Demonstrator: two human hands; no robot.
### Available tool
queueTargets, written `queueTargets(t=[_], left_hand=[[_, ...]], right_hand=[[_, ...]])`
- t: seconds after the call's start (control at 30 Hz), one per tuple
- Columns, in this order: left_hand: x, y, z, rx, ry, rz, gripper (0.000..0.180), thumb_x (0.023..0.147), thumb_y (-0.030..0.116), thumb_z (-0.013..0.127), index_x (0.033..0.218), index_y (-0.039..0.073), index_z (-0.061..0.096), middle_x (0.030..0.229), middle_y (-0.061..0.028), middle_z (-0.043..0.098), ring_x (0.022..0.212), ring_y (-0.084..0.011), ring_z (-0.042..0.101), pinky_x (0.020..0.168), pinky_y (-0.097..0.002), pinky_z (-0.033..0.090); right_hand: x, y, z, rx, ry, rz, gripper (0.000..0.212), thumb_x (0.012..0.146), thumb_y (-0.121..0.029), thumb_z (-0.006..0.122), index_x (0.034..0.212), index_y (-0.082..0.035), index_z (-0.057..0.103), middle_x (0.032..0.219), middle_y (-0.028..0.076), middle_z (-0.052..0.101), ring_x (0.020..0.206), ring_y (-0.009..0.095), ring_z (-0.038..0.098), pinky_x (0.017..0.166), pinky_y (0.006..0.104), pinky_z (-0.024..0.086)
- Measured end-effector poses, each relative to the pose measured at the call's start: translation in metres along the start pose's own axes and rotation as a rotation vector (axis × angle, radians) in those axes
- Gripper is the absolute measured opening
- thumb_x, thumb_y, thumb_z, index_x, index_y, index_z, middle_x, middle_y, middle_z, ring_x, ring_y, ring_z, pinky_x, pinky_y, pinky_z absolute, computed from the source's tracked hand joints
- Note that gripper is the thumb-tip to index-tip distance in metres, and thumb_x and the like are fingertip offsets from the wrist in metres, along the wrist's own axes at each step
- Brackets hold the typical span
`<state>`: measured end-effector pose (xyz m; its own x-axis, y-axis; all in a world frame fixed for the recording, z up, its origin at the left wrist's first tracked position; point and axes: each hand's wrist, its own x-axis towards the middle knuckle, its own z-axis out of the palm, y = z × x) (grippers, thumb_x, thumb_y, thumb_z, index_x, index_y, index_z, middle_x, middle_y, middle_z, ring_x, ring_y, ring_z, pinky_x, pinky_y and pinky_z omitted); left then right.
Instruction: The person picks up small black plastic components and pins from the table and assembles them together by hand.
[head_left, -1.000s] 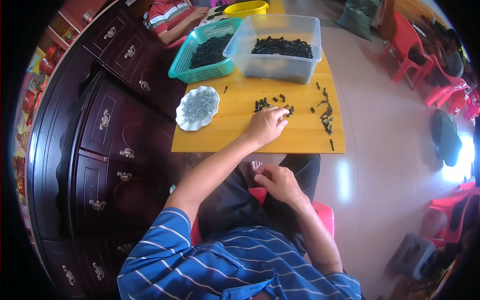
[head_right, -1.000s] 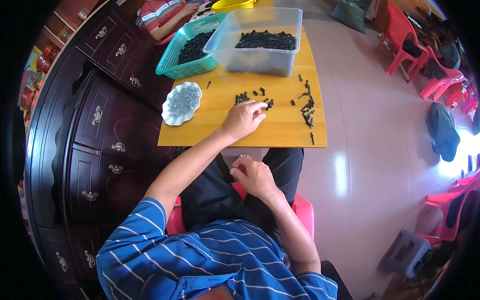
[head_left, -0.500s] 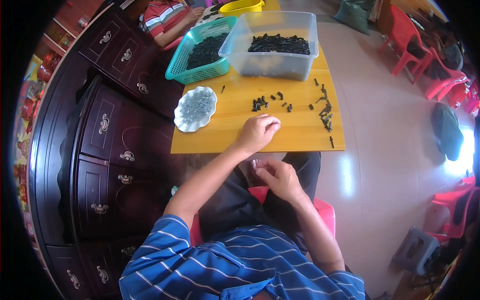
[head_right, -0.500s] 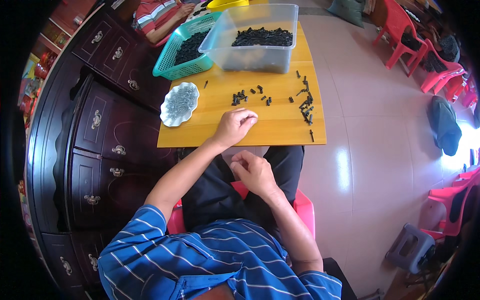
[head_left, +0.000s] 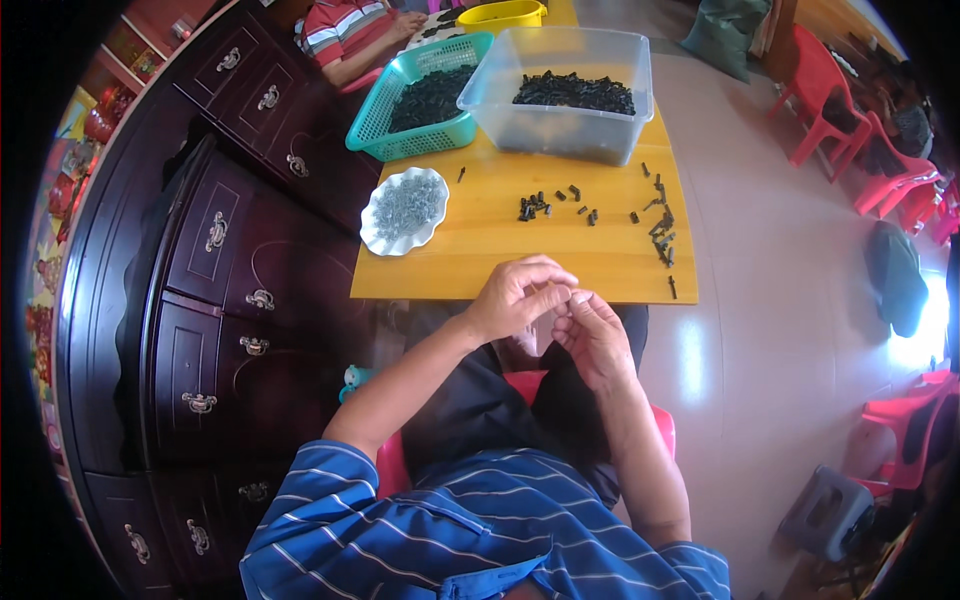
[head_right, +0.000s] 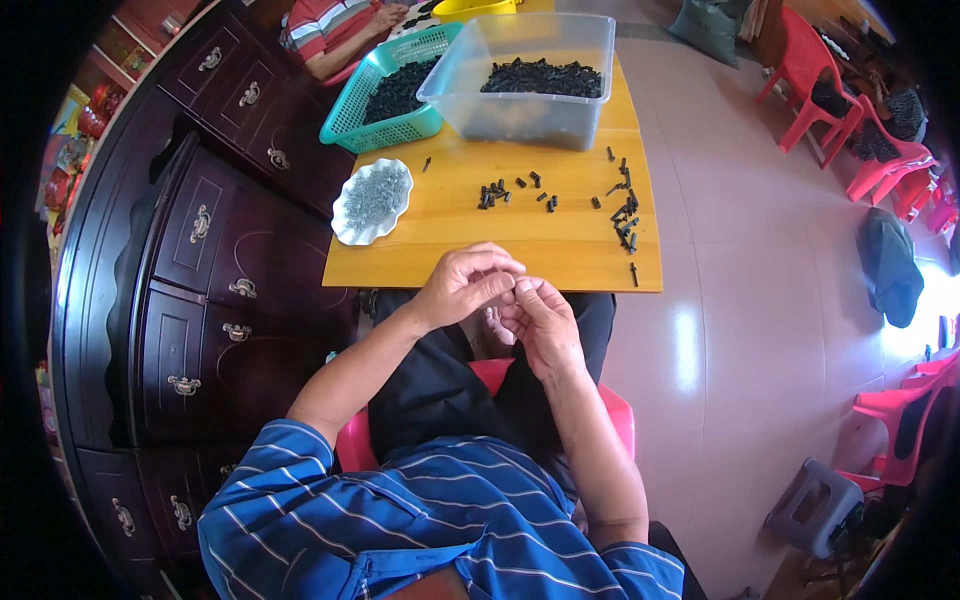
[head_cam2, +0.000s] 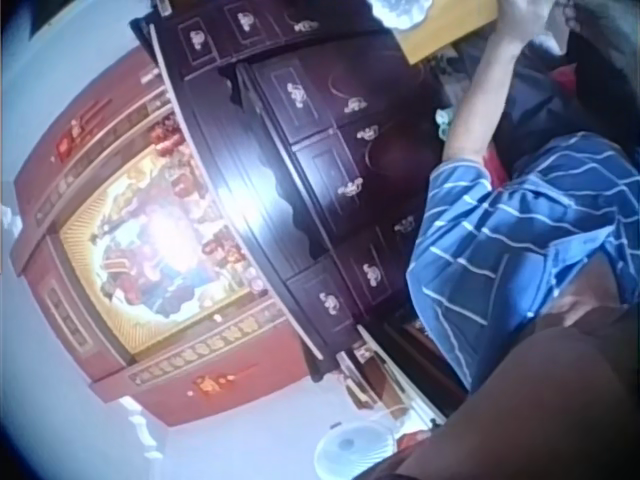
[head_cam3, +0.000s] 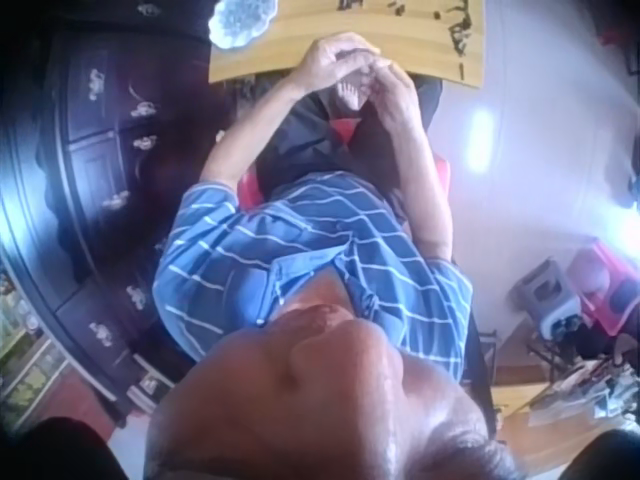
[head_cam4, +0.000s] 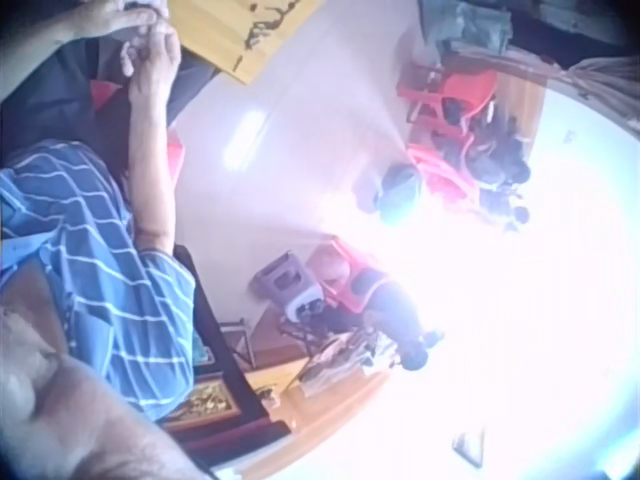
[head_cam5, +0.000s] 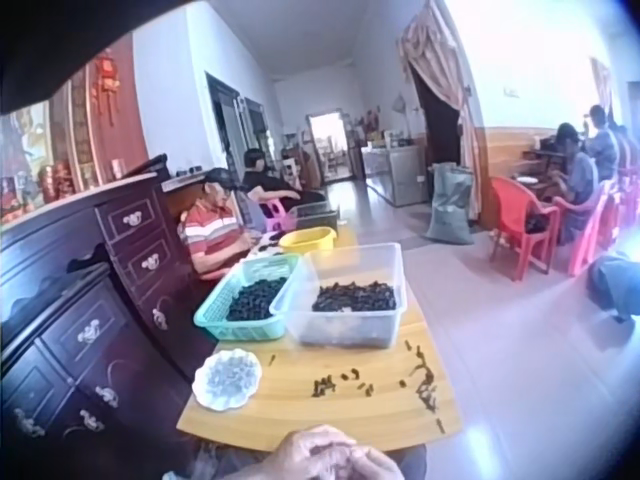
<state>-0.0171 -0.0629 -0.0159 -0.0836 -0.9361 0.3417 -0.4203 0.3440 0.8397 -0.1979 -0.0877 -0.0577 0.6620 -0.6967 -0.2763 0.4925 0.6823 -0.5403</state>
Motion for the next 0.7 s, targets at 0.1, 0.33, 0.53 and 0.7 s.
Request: queueTargets(t=[0.1, 0.33, 0.53, 0.7], left_hand=[[0.012, -0.011, -0.006, 0.121, 0.042, -0.132, 0.018, 0.093, 0.01, 0.072, 0.109, 0.001, 0.073, 0.093, -0.0079, 0.069, 0.078, -0.0159, 0.066, 0.071, -0.0301, 0.053], [0.037, -0.054, -0.012, 0.694, 0.165, -0.099, 0.034, 0.092, 0.018, 0.07, 0.123, 0.003, 0.067, 0.095, -0.0129, 0.07, 0.081, -0.0297, 0.069, 0.072, -0.04, 0.055], [0.053, -0.056, -0.008, 0.805, 0.144, -0.145, 0.033, 0.094, 0.02, 0.067, 0.124, 0.005, 0.067, 0.104, -0.0133, 0.069, 0.089, -0.0336, 0.069, 0.078, -0.0443, 0.056], [0.054, -0.059, -0.006, 0.877, 0.129, -0.156, 0.028, 0.095, 0.021, 0.066, 0.119, 0.006, 0.07, 0.106, -0.0109, 0.068, 0.091, -0.0333, 0.069, 0.079, -0.0445, 0.056]], right_hand=[[0.0, -0.001, 0.001, 0.007, 0.024, -0.012, 0.014, 0.105, -0.022, 0.062, 0.111, -0.009, 0.063, 0.093, 0.002, 0.07, 0.076, 0.009, 0.066, 0.074, 0.025, 0.055], [0.0, -0.001, 0.0, -0.003, 0.034, -0.012, 0.019, 0.102, -0.017, 0.065, 0.119, -0.01, 0.064, 0.101, 0.001, 0.068, 0.08, 0.009, 0.064, 0.077, 0.0258, 0.053], [-0.001, -0.002, 0.001, -0.004, 0.034, -0.002, 0.019, 0.102, -0.016, 0.066, 0.119, -0.01, 0.065, 0.101, 0.0, 0.068, 0.08, 0.009, 0.063, 0.078, 0.0256, 0.053], [0.0, -0.002, 0.0, 0.003, 0.016, 0.003, 0.019, 0.102, -0.017, 0.066, 0.119, -0.01, 0.065, 0.101, 0.0, 0.068, 0.08, 0.009, 0.063, 0.078, 0.0255, 0.053]])
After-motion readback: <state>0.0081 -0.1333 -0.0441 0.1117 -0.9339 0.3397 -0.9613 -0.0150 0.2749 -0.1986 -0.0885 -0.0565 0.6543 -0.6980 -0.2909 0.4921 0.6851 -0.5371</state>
